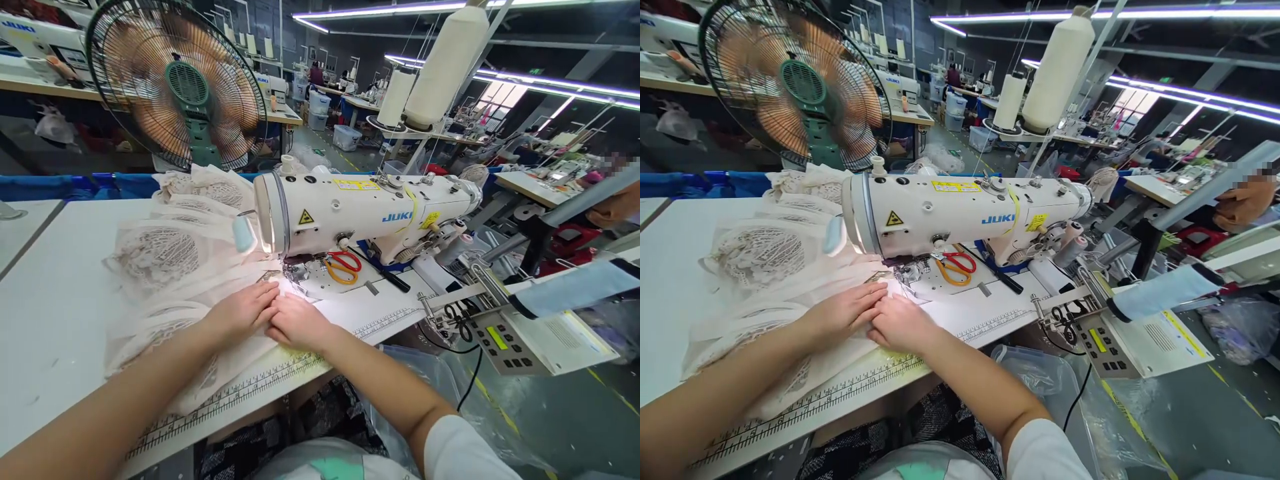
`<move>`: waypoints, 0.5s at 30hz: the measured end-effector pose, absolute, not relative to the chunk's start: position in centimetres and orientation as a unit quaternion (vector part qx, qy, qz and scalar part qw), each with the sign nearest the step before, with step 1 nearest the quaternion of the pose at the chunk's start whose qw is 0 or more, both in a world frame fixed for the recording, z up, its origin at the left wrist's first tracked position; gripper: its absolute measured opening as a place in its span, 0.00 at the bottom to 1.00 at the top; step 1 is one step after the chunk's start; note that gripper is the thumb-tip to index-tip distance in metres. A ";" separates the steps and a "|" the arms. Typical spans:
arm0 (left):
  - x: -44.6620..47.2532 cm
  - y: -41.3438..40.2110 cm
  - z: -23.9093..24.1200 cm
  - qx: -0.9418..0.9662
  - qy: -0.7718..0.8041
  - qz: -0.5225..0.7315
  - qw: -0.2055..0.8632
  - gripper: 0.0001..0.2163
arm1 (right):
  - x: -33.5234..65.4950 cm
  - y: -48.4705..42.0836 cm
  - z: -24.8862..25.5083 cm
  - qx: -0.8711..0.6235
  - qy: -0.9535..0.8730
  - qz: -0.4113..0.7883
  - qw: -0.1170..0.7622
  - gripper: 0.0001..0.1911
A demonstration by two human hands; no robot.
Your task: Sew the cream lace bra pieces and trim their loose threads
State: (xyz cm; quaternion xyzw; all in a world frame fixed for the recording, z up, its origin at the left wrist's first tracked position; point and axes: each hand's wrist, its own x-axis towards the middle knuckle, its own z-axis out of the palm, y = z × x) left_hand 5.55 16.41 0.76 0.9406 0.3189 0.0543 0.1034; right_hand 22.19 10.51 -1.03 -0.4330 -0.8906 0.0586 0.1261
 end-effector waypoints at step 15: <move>6.5 17.7 0.1 0.934 0.345 0.037 0.086 0.25 | 24.4 8.4 -3.0 -0.497 -0.821 0.016 0.281 0.14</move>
